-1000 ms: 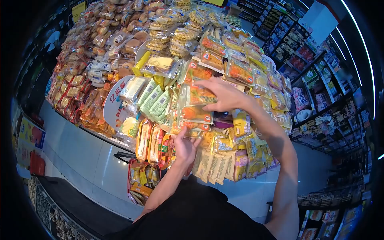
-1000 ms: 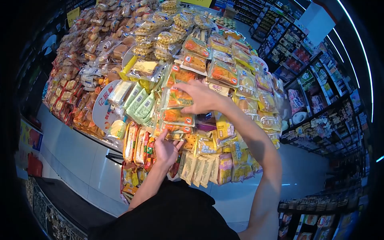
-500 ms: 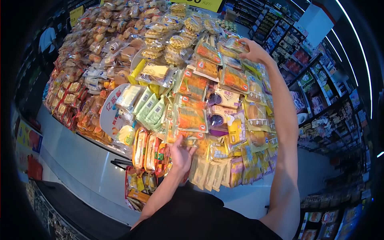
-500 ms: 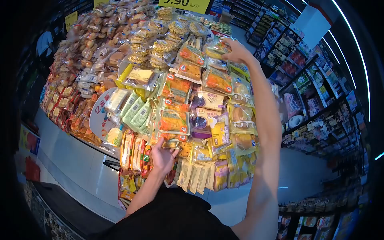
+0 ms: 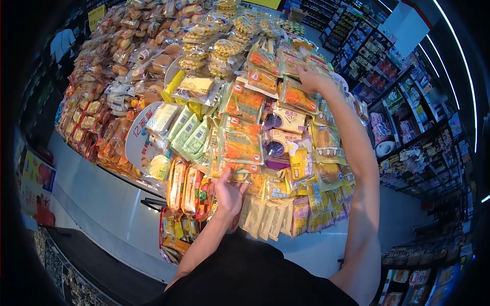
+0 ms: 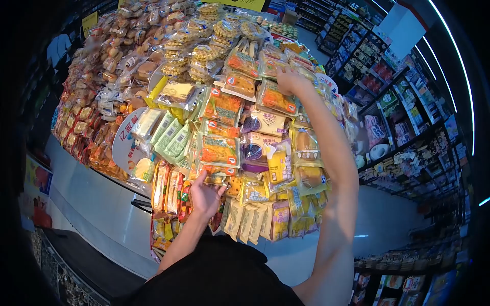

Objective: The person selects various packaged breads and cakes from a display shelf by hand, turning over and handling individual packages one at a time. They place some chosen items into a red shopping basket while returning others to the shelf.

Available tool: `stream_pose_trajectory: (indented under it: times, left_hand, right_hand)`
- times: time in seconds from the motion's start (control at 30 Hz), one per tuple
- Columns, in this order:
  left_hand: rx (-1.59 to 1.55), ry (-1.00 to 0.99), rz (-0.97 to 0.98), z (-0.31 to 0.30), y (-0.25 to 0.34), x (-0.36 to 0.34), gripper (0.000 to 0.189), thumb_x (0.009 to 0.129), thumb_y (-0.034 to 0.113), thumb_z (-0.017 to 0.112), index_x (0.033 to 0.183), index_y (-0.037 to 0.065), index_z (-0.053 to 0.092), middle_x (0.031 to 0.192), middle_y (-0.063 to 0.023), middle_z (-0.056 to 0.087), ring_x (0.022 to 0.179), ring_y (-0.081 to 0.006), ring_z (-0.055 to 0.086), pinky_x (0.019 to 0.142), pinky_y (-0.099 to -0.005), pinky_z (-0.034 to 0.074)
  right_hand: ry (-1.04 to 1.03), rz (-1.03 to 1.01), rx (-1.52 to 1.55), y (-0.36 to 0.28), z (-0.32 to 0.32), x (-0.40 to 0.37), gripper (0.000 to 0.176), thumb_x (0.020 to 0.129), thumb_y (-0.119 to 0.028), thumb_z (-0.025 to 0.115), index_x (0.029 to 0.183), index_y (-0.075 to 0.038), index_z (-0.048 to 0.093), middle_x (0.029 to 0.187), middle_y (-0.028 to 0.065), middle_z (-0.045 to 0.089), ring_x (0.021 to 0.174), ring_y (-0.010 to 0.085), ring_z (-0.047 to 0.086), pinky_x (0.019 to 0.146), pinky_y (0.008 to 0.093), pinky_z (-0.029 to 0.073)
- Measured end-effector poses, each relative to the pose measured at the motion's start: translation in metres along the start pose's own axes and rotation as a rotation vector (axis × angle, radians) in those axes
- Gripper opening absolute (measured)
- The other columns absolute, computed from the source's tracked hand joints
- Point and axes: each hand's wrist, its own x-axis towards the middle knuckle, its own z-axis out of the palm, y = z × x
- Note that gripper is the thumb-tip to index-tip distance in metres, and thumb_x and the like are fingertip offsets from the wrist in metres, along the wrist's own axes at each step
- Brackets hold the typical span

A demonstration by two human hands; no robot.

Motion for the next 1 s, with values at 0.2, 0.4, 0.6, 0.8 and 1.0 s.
stream_pose_trajectory:
  times: [0.2,0.4,0.6,0.8,1.0]
  left_hand:
    - [0.018,0.027,0.018,-0.004,-0.004,0.005,0.041,0.095,0.036,0.059,0.126,0.012,0.047,0.126,-0.0085,0.050,0.109,-0.0254,0.052,0.093,-0.0418,0.048]
    - [0.018,-0.002,-0.001,-0.006,-0.003,0.006,0.046,0.095,0.037,0.058,0.131,0.011,0.044,0.132,-0.0094,0.047,0.115,-0.0270,0.050,0.098,-0.0442,0.045]
    - [0.017,0.017,-0.002,-0.006,-0.002,0.003,0.042,0.096,0.036,0.056,0.130,0.012,0.047,0.132,-0.0081,0.049,0.118,-0.0257,0.051,0.100,-0.0436,0.043]
    - [0.024,0.001,-0.001,0.003,0.001,0.000,0.031,0.097,0.037,0.055,0.120,0.016,0.056,0.116,-0.0023,0.059,0.108,-0.0210,0.057,0.089,-0.0385,0.049]
    - [-0.014,-0.050,-0.030,-0.001,0.001,0.001,0.038,0.097,0.032,0.056,0.130,0.015,0.050,0.126,-0.0017,0.056,0.110,-0.0189,0.056,0.090,-0.0393,0.048]
  right_hand:
    - [0.182,-0.098,-0.050,-0.014,-0.003,-0.038,0.066,0.096,-0.015,0.052,0.156,-0.020,0.025,0.155,0.0215,0.035,0.140,0.0418,0.038,0.114,0.0466,0.036]
    - [0.215,-0.217,0.230,-0.004,0.009,-0.026,0.054,0.101,-0.023,0.049,0.153,-0.023,0.033,0.150,0.0217,0.042,0.134,0.0427,0.044,0.109,0.0517,0.039]
    - [0.683,-0.283,0.019,-0.052,0.014,-0.071,0.049,0.099,-0.023,0.054,0.145,-0.009,0.044,0.142,0.0222,0.050,0.122,0.0417,0.054,0.101,0.0459,0.046]
    - [0.149,-0.883,0.501,-0.140,0.050,-0.159,0.076,0.086,-0.037,0.073,0.146,-0.004,0.040,0.135,0.0292,0.051,0.120,0.0430,0.054,0.098,0.0445,0.047]
    - [0.119,-0.783,0.401,-0.155,0.076,-0.153,0.102,0.076,-0.041,0.082,0.156,-0.017,0.023,0.147,0.0359,0.030,0.135,0.0553,0.033,0.110,0.0598,0.031]
